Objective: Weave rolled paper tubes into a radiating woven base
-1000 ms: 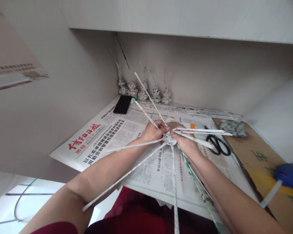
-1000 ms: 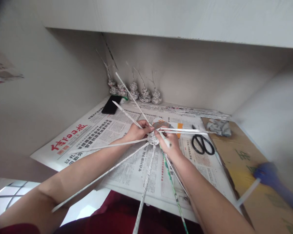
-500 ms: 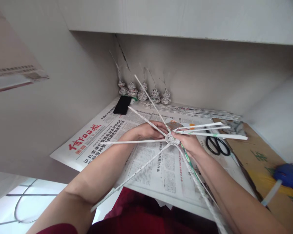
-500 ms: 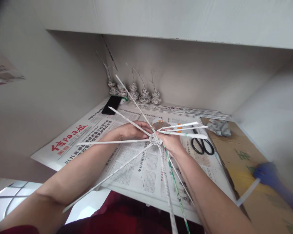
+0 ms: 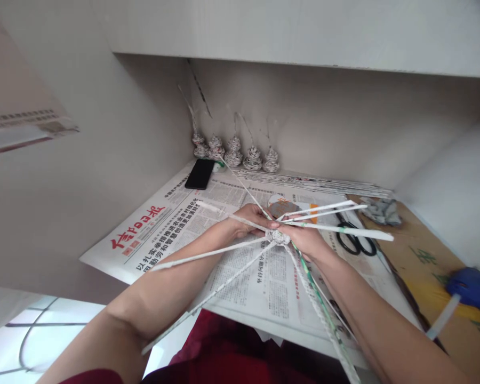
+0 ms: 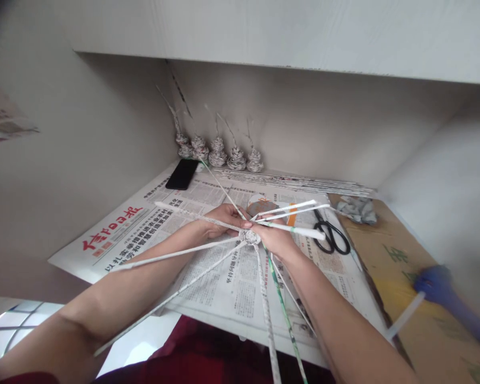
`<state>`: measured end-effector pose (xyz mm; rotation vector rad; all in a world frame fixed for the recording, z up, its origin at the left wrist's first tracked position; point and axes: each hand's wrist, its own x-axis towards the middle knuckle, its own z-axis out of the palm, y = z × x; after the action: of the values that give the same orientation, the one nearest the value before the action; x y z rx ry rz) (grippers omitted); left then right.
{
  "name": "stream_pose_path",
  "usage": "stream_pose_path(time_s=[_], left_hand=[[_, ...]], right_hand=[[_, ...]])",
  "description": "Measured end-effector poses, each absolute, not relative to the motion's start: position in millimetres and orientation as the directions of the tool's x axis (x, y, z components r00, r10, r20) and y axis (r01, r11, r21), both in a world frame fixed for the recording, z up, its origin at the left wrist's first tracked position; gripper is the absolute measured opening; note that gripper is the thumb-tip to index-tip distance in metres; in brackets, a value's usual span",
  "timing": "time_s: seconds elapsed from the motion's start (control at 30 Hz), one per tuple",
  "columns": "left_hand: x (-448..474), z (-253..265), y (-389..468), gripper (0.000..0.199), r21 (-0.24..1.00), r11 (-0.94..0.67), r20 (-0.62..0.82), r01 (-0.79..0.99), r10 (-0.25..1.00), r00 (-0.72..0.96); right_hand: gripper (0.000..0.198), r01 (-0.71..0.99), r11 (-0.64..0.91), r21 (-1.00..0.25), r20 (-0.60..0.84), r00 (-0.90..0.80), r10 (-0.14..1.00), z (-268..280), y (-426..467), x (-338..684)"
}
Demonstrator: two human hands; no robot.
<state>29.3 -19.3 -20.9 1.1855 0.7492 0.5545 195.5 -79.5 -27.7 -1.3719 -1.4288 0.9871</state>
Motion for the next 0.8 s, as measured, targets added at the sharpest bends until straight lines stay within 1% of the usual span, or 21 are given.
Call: stream_pose_path(time_s=[0.07, 0.13, 0.23, 0.3, 0.4, 0.5, 0.53, 0.6, 0.7, 0.73, 0.8], left_hand=[[30.4, -21.3, -19.8, 0.049, 0.962, 0.272, -0.215, -0.003, 0.767, 0.604], [31.2, -22.3, -19.9, 0.048, 0.969, 0.247, -0.196, -0.011, 0.795, 0.574], [31.5, -24.4, -19.6, 0.046, 0.975, 0.222, -0.170, -0.024, 0.805, 0.568], [30.9, -25.9, -18.9, 0.046, 0.976, 0.214, -0.160, -0.028, 0.804, 0.573], [29.6, -28.4, -17.4, 0.047, 0.980, 0.195, -0.141, -0.025, 0.787, 0.601], [29.2, -30.6, -16.5, 0.043, 0.989, 0.145, -0.096, -0.027, 0.771, 0.630], [29.5, -31.1, -16.6, 0.041, 0.992, 0.124, -0.077, -0.030, 0.772, 0.631], [30.3, -31.5, -17.3, 0.037, 0.995, 0.094, -0.057, -0.027, 0.779, 0.625], [31.9, -30.0, -19.4, 0.030, 0.998, 0.058, -0.059, 0.021, 0.795, 0.603], [32.3, -29.0, -20.2, 0.028, 0.998, 0.055, -0.064, 0.032, 0.797, 0.600], [32.9, -26.3, -22.3, 0.026, 0.997, 0.064, -0.077, 0.043, 0.786, 0.613]], right_hand=[[0.020, 0.233, 0.033, -0.972, 0.045, 0.047, 0.998, -29.4, -78.7, 196.4], [0.019, 0.191, 0.002, -0.982, 0.009, 0.037, 0.999, -30.3, -77.3, 198.1], [0.016, 0.162, -0.029, -0.986, -0.030, -0.003, 1.000, -29.8, -75.1, 200.4], [0.014, 0.144, -0.040, -0.989, -0.040, -0.001, 0.999, -27.2, -74.5, 200.9], [0.014, 0.104, -0.071, -0.992, -0.064, 0.071, 0.995, -17.6, -75.8, 200.7], [0.019, 0.043, -0.081, -0.996, -0.073, 0.155, 0.985, -2.5, -78.6, 202.8], [0.022, 0.021, -0.051, -0.998, -0.046, 0.196, 0.980, 2.8, -79.3, 204.5], [0.027, -0.012, 0.076, -0.997, 0.068, 0.334, 0.940, 12.7, -79.8, 209.5], [0.031, 0.030, 0.310, -0.950, 0.273, 0.557, 0.784, 24.2, -78.6, 218.4], [0.031, 0.042, 0.354, -0.934, 0.309, 0.592, 0.745, 27.0, -78.1, 221.0], [0.031, 0.017, 0.389, -0.921, 0.318, 0.610, 0.726, 31.3, -77.4, 224.9]])
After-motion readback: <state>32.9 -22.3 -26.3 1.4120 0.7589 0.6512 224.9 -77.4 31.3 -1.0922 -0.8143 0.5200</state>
